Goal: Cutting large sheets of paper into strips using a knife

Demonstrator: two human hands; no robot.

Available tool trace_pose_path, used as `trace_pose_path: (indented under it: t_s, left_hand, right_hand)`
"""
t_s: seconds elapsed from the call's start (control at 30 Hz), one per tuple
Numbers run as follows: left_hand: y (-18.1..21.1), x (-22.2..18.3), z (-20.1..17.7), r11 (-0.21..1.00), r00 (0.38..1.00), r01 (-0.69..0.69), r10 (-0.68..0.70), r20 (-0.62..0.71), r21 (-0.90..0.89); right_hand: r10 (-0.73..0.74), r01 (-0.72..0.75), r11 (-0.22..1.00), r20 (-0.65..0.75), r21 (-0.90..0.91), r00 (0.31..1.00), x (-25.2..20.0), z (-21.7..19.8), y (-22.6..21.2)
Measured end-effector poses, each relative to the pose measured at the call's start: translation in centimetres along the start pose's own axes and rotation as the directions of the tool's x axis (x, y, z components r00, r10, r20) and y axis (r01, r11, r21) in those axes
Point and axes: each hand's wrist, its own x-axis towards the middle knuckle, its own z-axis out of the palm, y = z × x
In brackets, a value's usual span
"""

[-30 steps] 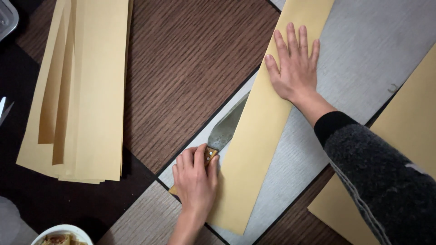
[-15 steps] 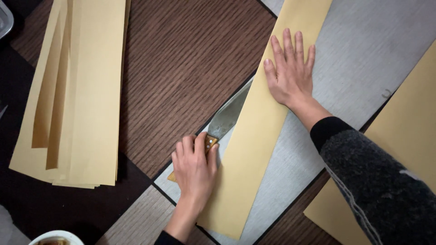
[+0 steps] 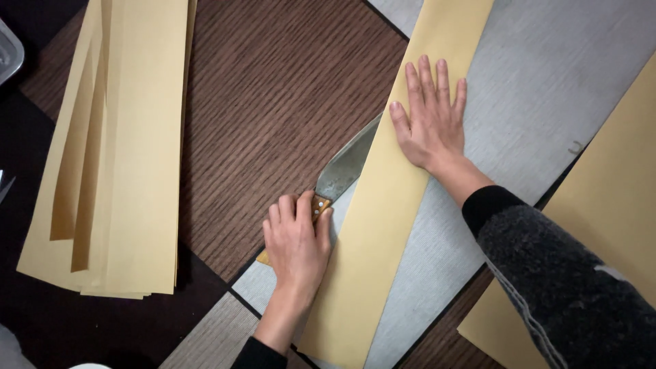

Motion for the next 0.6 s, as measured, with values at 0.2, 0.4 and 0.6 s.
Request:
trace_pose_path:
  t_s: [0.2, 0.4, 0.6]
  left_hand:
    - [0.5, 1.4, -0.2, 1.0, 1.0, -0.005, 0.005, 0.005, -0.026]
    - [0.6, 3.2, 0.2, 1.0, 1.0, -0.02, 0.02, 0.009, -0.022]
    - [0.6, 4.8, 0.9, 0.999, 0.999, -0.036, 0.036, 0.011, -0.017]
  right_hand:
    - [-0.03, 0.03, 1.0, -0.043, 0.0, 0.999, -0.1, 0.2, 0.1]
    - [-0.013, 0.013, 1.0, -0.028, -0.01, 1.0, -0.1, 0.2, 0.0]
    - [-0.005, 0.005, 1.0, -0.034, 0.003, 0.999, -0.1, 0.2, 0.0]
